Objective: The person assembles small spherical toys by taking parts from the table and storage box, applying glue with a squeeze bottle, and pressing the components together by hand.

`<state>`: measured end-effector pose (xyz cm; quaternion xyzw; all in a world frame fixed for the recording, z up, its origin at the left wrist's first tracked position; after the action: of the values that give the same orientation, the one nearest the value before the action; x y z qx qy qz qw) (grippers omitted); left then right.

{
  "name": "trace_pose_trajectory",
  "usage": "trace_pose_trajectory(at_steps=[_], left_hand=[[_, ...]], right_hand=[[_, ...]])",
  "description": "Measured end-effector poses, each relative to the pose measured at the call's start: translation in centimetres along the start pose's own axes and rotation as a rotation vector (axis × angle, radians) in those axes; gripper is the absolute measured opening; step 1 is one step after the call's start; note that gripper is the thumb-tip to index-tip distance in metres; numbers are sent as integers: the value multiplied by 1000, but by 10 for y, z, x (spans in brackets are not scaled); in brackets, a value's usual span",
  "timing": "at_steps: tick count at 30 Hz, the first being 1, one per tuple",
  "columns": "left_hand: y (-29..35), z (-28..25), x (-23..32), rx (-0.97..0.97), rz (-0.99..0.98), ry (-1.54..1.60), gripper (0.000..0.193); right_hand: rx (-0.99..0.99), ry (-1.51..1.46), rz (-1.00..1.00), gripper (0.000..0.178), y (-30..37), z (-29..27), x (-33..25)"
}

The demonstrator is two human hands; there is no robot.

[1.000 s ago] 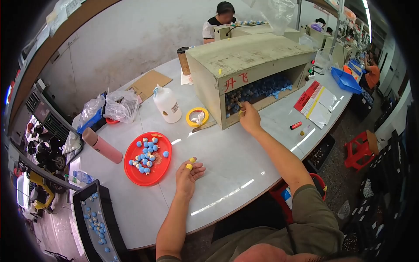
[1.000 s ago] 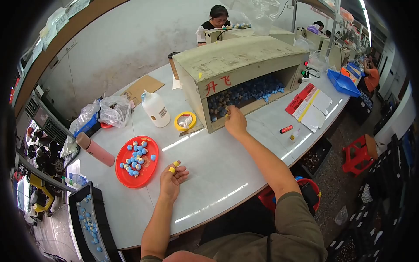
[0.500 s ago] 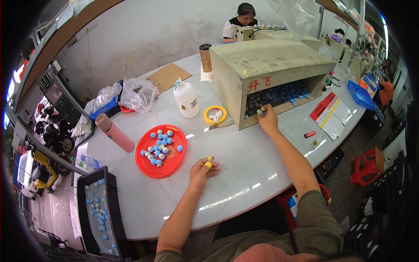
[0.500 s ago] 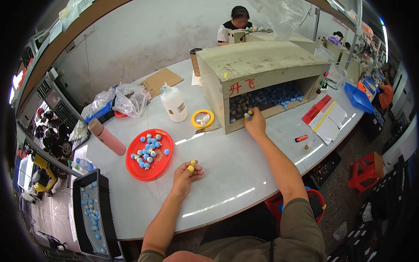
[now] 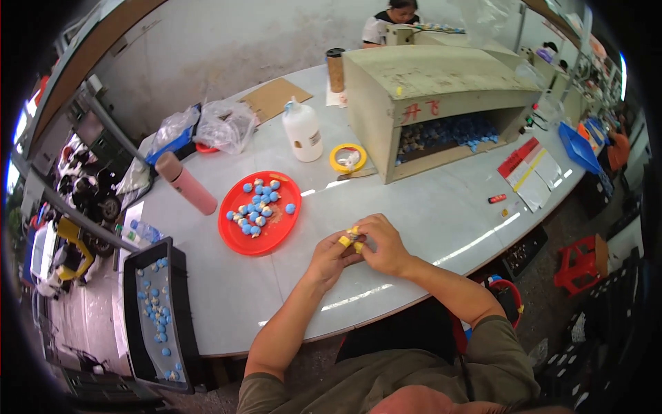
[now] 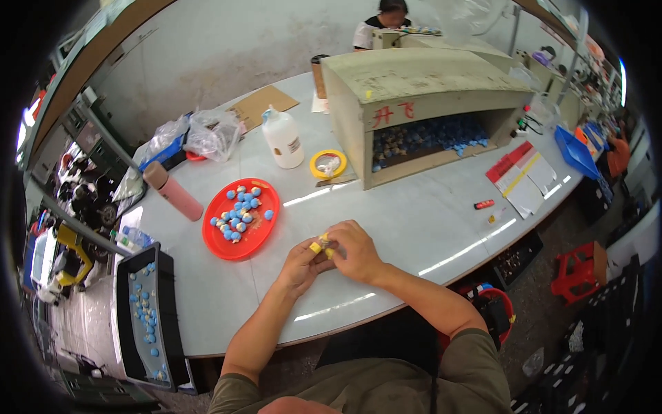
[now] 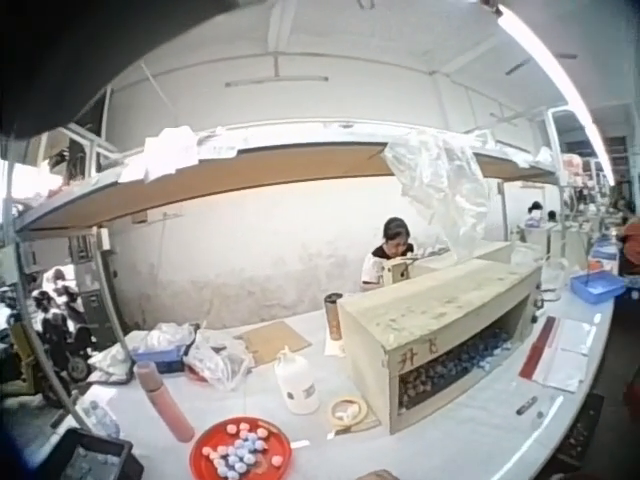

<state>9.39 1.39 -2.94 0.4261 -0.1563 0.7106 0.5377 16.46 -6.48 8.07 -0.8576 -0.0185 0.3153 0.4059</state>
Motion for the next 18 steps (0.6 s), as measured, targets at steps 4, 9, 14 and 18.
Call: trace_pose_trajectory(at_steps=[4,9,14,18], left_hand=[[7,-28,17,216,71,-64,26],[5,-16,13,225,12,-167,24],[8,-20,11,234,-30,-323,28],[6,-20,13,253,14,-335,28]], right_hand=[[100,22,128,40,19,-49,15],[763,666,357,54,121,-213,67],[768,1073,827,59,168,-309,136],[614,777,948,35,169,-319,182]])
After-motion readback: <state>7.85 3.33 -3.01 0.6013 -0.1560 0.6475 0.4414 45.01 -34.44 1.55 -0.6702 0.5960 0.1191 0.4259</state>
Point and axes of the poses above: each hand's wrist, its own y-axis away from the middle knuckle, its own z-axis out of the palm, x = y × z, the point moved 10 cm from there along -y, towards the middle knuckle, and after that the axes turned 1 degree about -z, right-handed, at the moved point
